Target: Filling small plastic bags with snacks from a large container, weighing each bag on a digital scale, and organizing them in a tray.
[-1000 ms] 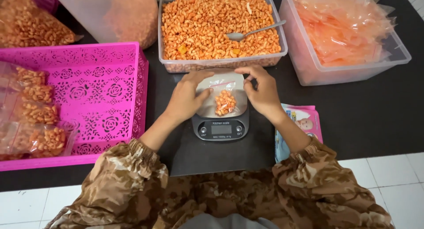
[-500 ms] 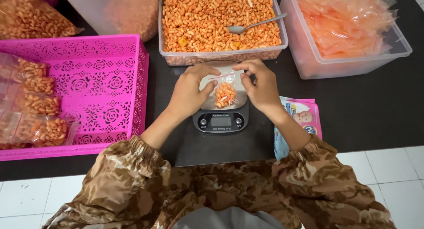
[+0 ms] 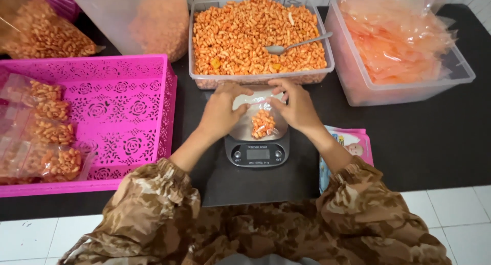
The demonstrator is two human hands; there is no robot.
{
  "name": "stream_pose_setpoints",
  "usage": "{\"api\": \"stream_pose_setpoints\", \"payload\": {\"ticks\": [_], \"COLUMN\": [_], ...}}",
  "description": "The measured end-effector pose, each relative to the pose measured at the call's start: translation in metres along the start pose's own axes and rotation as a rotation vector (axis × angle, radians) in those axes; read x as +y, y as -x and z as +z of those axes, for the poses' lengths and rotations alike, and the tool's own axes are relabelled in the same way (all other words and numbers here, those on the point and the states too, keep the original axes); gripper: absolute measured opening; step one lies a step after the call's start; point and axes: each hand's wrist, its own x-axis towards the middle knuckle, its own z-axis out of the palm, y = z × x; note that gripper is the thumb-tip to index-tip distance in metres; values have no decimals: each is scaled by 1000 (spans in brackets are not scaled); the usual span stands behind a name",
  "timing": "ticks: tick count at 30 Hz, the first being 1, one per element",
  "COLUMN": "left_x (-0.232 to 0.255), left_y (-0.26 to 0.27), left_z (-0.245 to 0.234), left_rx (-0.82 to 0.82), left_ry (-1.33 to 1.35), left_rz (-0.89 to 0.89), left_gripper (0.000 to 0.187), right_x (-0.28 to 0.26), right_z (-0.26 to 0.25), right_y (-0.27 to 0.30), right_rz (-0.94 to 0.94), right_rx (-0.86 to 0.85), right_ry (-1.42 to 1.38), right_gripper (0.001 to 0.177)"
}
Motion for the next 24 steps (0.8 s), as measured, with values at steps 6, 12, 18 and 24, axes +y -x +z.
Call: {"api": "stream_pose_setpoints", "payload": {"ticks": [6,12,18,24], "left_x": [16,58,61,35], "left_y": [-2,13,34,91], "left_z": [-3,-39,-78,-153], "left_rx": [-69,51,262,397], "left_ry": [0,138,145,128], "left_rz": [32,74,135,36], "left_gripper": [47,10,10,9], "right_x": [-6,-62,-107,-170], "right_z": [6,-27,-17,30], "right_y": [-1,8,-9,-35], "right_rz": [68,-29,-92,-124], "right_rx": [-60,-20,-87,-217], "right_ry": [-214,-134,-173,-386], "right_gripper": [34,22,14,14]}}
